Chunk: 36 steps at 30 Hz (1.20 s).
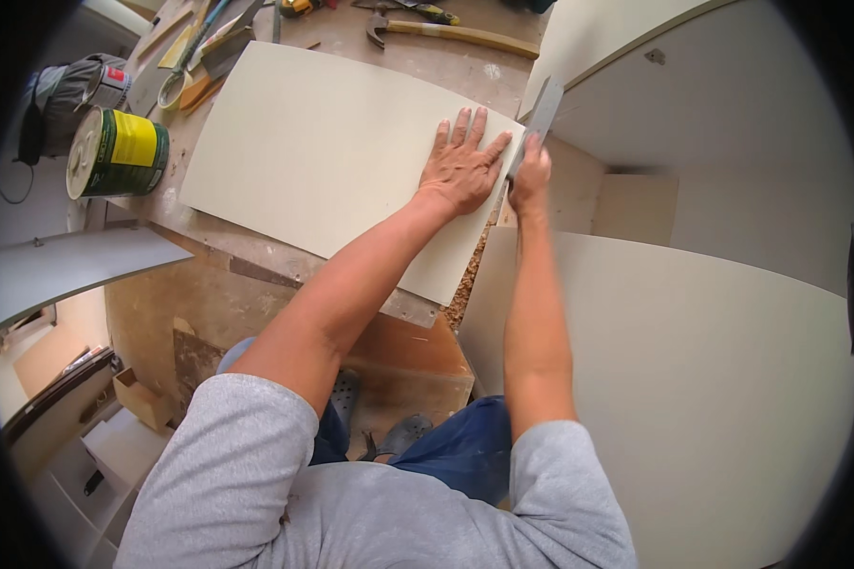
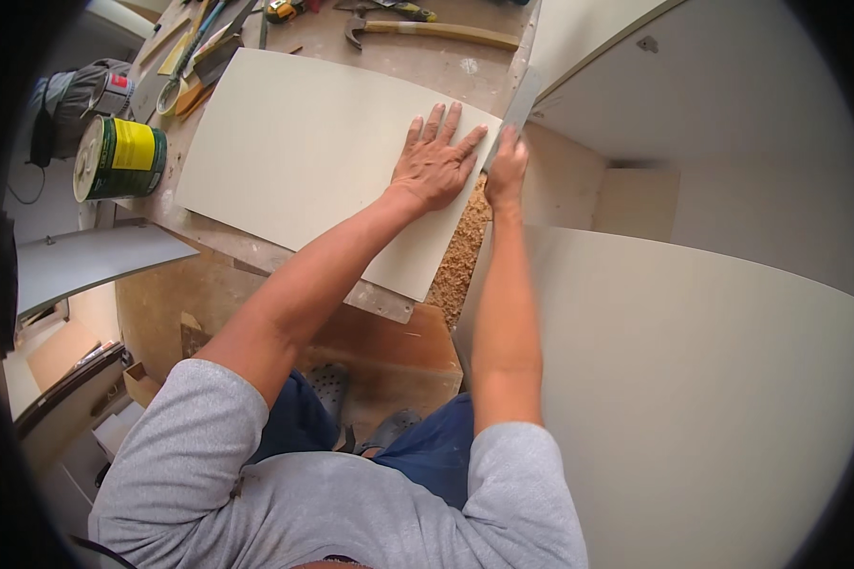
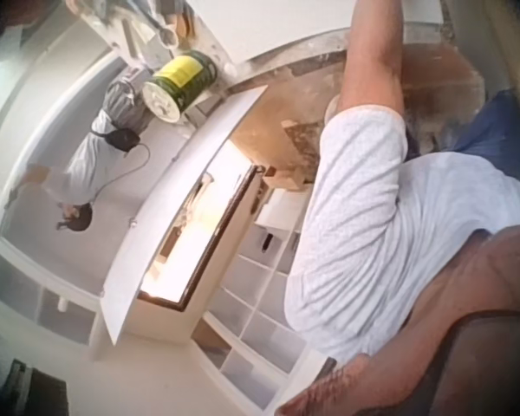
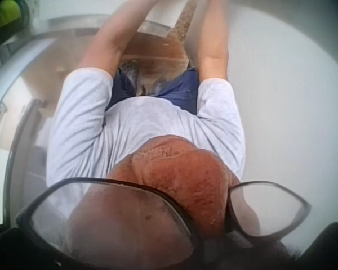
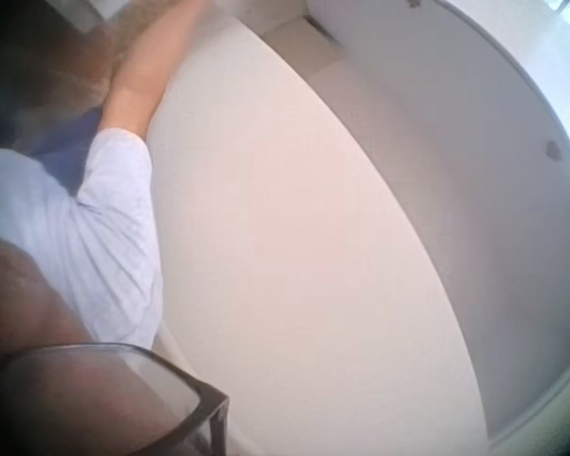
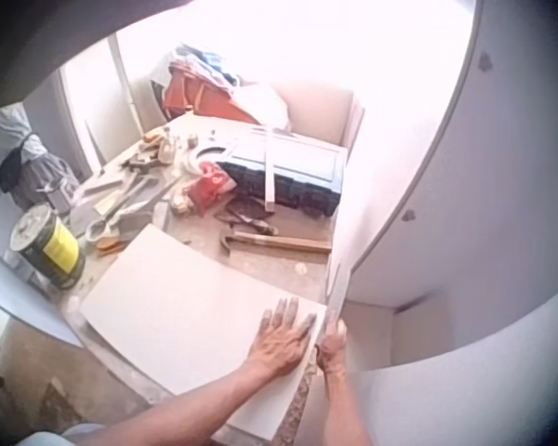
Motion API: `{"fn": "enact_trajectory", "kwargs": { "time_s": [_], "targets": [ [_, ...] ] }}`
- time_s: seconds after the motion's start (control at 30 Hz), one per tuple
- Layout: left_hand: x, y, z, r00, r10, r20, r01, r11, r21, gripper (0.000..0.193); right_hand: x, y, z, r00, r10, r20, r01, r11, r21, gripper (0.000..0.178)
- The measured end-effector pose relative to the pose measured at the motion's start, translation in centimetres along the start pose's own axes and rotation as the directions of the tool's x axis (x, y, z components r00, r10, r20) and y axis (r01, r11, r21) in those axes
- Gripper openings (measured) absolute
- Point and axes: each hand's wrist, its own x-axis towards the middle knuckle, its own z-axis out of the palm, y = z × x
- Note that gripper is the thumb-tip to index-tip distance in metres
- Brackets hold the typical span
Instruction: The person aligns a white laminate sheet against a cabinet corner, then uses a metal straightedge and a knife on a workbench to trim the edge of the sheet.
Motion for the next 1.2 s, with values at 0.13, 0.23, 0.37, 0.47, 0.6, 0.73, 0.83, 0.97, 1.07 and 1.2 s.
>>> {"fn": "enact_trajectory", "kwargs": {
  "time_s": [0.13, 0.23, 0.37, 0.47, 0.6, 0.73, 0.83, 0.97, 1.07, 1.2],
  "targets": [
    [-0.6, -1.0, -0.5, 1.0, -0.01, 0.009, 0.01, 1.0, 0.007, 0.053, -12.3, 2.5, 0.9, 1.0, 0.029, -0.011, -0.029, 0.999, -0.026, 0.052],
    [-0.6, -0.8, -0.6, 1.0, -0.002, -0.002, 0.002, 1.0, -0.024, 0.053, -14.6, 2.6, 0.6, 0.998, 0.056, -0.018, -0.057, 0.998, -0.025, 0.053],
    [-0.4, -0.7, -0.1, 1.0, -0.013, -0.001, 0.013, 1.0, 0.005, 0.053, -6.3, 1.6, 0.9, 0.997, 0.011, -0.072, -0.016, 0.998, -0.064, 0.052],
    [0.1, 0.3, 0.4, 1.0, 0.012, -0.017, -0.012, 1.0, 0.002, 0.054, 1.0, -1.7, 0.2, 0.996, -0.032, -0.086, 0.023, 0.995, -0.1, 0.053],
    [0.0, -0.2, 0.3, 1.0, 0.0, -0.006, 0.0, 1.0, 0.0, 0.055, -0.7, -1.1, 0.4, 1.0, -0.013, -0.007, 0.013, 1.0, -0.004, 0.055],
    [-0.4, -0.3, 0.3, 1.0, 0.014, -0.02, -0.014, 1.0, 0.013, 0.055, -12.6, 4.5, -0.3, 0.988, -0.055, -0.142, 0.028, 0.983, -0.182, 0.054],
    [-0.3, -0.9, 0.7, 0.999, 0.01, -0.031, -0.009, 1.0, 0.011, 0.054, -20.9, 3.8, -1.1, 0.996, -0.054, -0.074, 0.035, 0.97, -0.239, 0.052],
    [-0.2, -0.5, 0.1, 0.999, 0.021, -0.034, -0.02, 0.999, 0.04, 0.054, -23.9, 1.5, -3.3, 0.934, 0.327, -0.144, -0.311, 0.942, 0.124, 0.04],
    [-0.1, -1.0, 1.3, 0.994, 0.032, -0.107, -0.027, 0.999, 0.045, 0.054, -21.4, 1.1, -3.7, 0.951, 0.255, -0.176, -0.213, 0.951, 0.223, 0.038],
    [0.0, -0.7, 1.8, 0.994, 0.03, -0.105, -0.026, 0.999, 0.041, 0.054, -19.7, 1.4, -3.7, 0.964, 0.239, -0.12, -0.208, 0.952, 0.224, 0.04]
  ]
}}
